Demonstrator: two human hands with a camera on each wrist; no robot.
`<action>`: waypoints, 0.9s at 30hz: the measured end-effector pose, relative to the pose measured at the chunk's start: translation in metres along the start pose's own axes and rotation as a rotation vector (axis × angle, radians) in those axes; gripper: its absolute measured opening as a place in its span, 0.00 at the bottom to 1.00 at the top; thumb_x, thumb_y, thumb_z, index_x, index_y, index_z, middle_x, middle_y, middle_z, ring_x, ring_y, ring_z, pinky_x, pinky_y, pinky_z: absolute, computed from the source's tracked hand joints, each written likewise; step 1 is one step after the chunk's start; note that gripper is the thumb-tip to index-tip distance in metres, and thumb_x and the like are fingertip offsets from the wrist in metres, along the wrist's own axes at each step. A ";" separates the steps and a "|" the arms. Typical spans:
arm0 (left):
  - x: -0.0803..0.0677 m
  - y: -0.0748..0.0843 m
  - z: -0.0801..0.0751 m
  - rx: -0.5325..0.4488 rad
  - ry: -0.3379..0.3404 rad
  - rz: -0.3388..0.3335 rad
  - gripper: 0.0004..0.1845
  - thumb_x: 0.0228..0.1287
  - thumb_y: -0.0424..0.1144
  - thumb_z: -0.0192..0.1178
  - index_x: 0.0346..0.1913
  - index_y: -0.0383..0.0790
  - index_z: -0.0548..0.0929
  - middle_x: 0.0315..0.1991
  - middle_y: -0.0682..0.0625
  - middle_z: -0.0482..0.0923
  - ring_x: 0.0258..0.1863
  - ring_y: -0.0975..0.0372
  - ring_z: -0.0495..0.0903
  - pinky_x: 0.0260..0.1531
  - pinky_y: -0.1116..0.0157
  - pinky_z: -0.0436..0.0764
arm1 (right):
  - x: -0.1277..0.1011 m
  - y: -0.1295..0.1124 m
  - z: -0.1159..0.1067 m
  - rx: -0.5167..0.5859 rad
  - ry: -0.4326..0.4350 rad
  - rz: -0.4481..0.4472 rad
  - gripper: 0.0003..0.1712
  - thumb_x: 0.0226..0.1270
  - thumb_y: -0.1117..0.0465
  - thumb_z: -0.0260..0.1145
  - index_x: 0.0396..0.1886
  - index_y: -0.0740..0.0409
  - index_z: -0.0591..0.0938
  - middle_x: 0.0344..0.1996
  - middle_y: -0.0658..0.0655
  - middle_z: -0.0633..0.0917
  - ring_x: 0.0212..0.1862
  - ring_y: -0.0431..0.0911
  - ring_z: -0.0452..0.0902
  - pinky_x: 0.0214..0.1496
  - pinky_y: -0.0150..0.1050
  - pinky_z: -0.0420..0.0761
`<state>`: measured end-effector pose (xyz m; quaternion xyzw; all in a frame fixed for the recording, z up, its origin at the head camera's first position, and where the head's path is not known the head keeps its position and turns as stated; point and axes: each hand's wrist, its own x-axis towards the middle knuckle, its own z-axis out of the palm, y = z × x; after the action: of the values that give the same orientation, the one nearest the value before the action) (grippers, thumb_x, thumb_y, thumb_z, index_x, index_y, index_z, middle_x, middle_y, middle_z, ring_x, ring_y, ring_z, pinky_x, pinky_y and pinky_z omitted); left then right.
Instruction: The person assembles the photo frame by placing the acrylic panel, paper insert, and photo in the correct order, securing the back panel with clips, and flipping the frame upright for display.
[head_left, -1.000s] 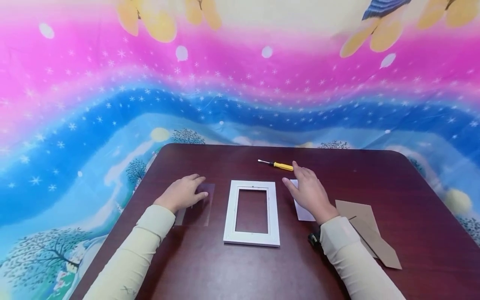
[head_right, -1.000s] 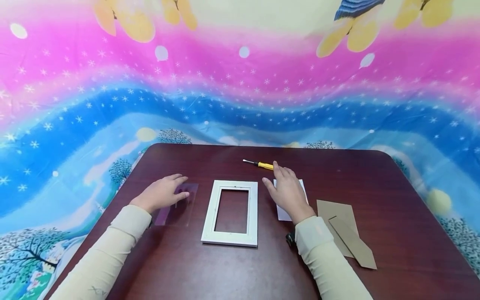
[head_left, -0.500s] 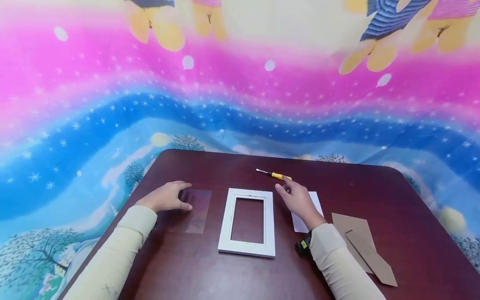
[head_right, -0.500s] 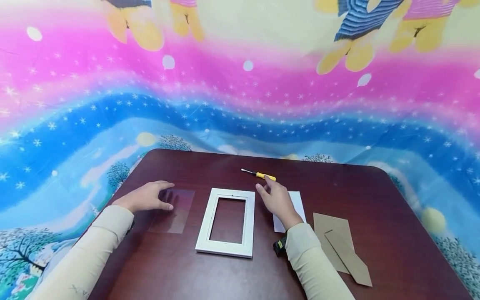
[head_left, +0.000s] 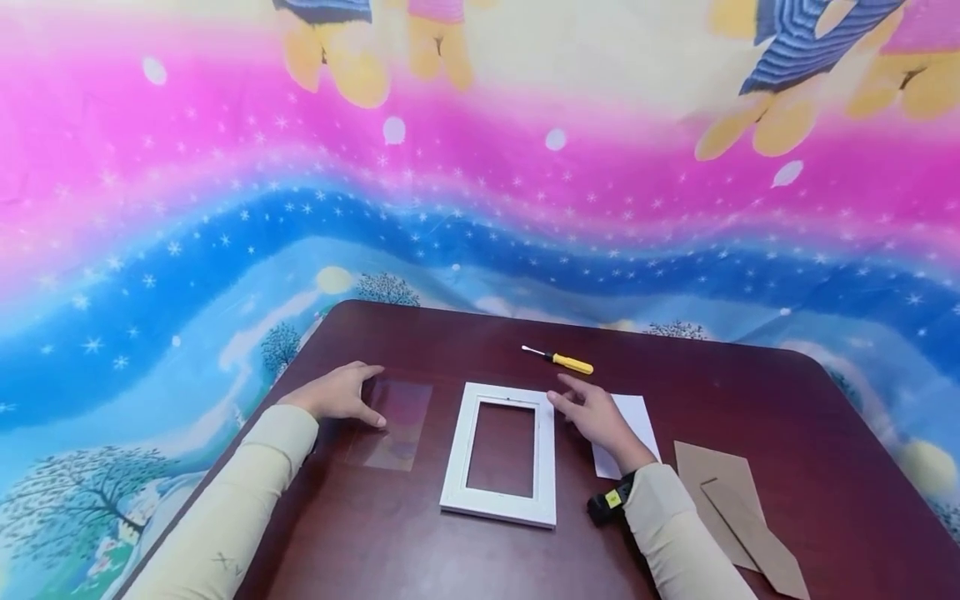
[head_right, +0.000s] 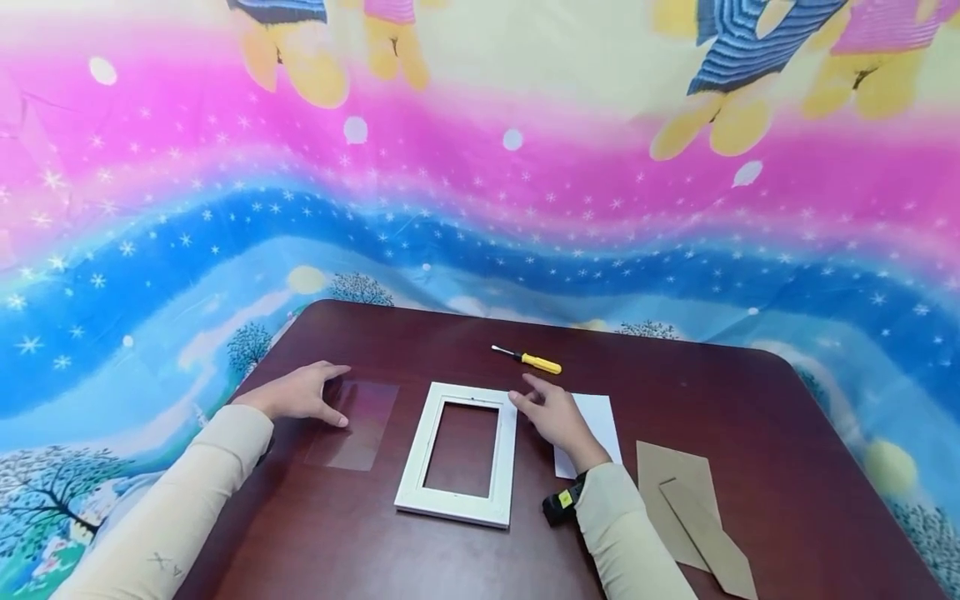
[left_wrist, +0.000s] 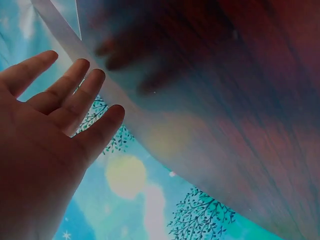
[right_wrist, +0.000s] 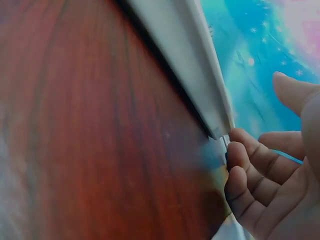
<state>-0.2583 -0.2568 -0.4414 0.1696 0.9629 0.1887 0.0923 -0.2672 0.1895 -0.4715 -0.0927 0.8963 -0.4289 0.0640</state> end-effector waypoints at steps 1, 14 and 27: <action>0.001 0.000 -0.001 0.004 -0.003 -0.008 0.56 0.44 0.61 0.75 0.71 0.33 0.64 0.63 0.36 0.67 0.63 0.45 0.66 0.59 0.47 0.69 | 0.000 0.002 0.001 0.014 -0.006 -0.001 0.43 0.65 0.34 0.61 0.72 0.52 0.67 0.38 0.52 0.82 0.35 0.46 0.79 0.32 0.42 0.77; 0.008 0.002 -0.001 -0.005 -0.040 -0.047 0.49 0.43 0.58 0.77 0.64 0.33 0.72 0.60 0.36 0.68 0.61 0.43 0.67 0.57 0.45 0.70 | 0.000 0.022 0.010 0.035 0.054 -0.066 0.34 0.66 0.40 0.64 0.65 0.55 0.76 0.30 0.48 0.82 0.28 0.44 0.78 0.32 0.41 0.76; 0.005 0.007 -0.002 -0.021 -0.103 -0.055 0.57 0.39 0.57 0.79 0.69 0.32 0.65 0.62 0.31 0.62 0.62 0.35 0.59 0.54 0.37 0.67 | -0.004 0.023 0.010 -0.005 0.064 -0.087 0.29 0.62 0.43 0.70 0.59 0.51 0.81 0.33 0.43 0.83 0.34 0.41 0.77 0.36 0.40 0.76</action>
<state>-0.2608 -0.2492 -0.4374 0.1514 0.9591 0.1874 0.1489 -0.2644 0.1973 -0.4958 -0.1178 0.8941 -0.4319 0.0163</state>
